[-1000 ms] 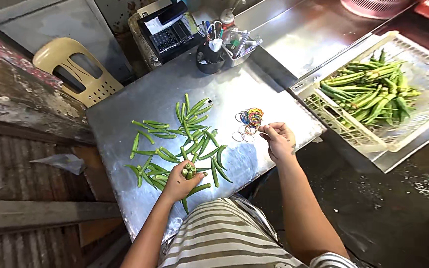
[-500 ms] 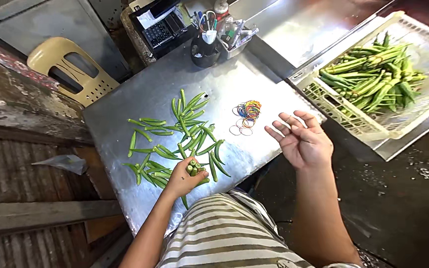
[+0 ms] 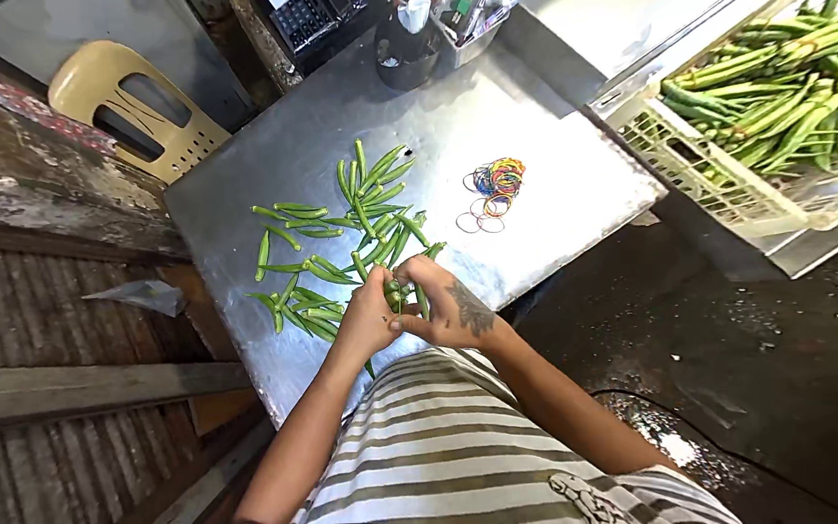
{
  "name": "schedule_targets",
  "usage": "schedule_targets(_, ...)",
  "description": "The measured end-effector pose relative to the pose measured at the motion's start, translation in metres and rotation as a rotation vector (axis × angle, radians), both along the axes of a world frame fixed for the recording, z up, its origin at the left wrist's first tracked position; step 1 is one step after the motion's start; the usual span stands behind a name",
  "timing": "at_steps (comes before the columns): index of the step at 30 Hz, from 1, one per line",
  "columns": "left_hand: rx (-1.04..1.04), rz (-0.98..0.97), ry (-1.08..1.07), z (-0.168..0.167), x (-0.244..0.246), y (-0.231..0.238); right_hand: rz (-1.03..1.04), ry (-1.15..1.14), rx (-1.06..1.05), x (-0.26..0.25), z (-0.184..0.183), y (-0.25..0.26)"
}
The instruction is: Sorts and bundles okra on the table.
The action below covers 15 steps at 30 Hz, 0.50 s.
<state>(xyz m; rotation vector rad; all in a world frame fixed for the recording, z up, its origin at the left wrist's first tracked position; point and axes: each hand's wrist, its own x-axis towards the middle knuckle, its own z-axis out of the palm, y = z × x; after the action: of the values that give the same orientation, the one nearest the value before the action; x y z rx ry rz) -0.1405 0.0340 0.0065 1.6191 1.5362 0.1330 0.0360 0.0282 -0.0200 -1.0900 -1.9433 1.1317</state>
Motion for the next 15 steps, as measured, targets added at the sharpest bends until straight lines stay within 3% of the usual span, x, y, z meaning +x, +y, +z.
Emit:
schedule_targets(6, 0.001, -0.011, 0.043, 0.002, -0.004, -0.001, 0.010, 0.076, -0.058, -0.003, 0.002, 0.003)
schedule_targets(11, 0.023, -0.200, 0.132, 0.006, 0.002, -0.001, 0.080, -0.197, -0.138, 0.000, 0.009, 0.006)
schedule_targets(13, -0.025, -0.222, 0.069, 0.008, 0.003, 0.004, 0.170, -0.207, -0.225, 0.007, 0.008, 0.009)
schedule_targets(15, -0.054, -0.119, -0.107, 0.007, -0.012, 0.000, 0.297, -0.067, -0.311, 0.008, 0.002, 0.001)
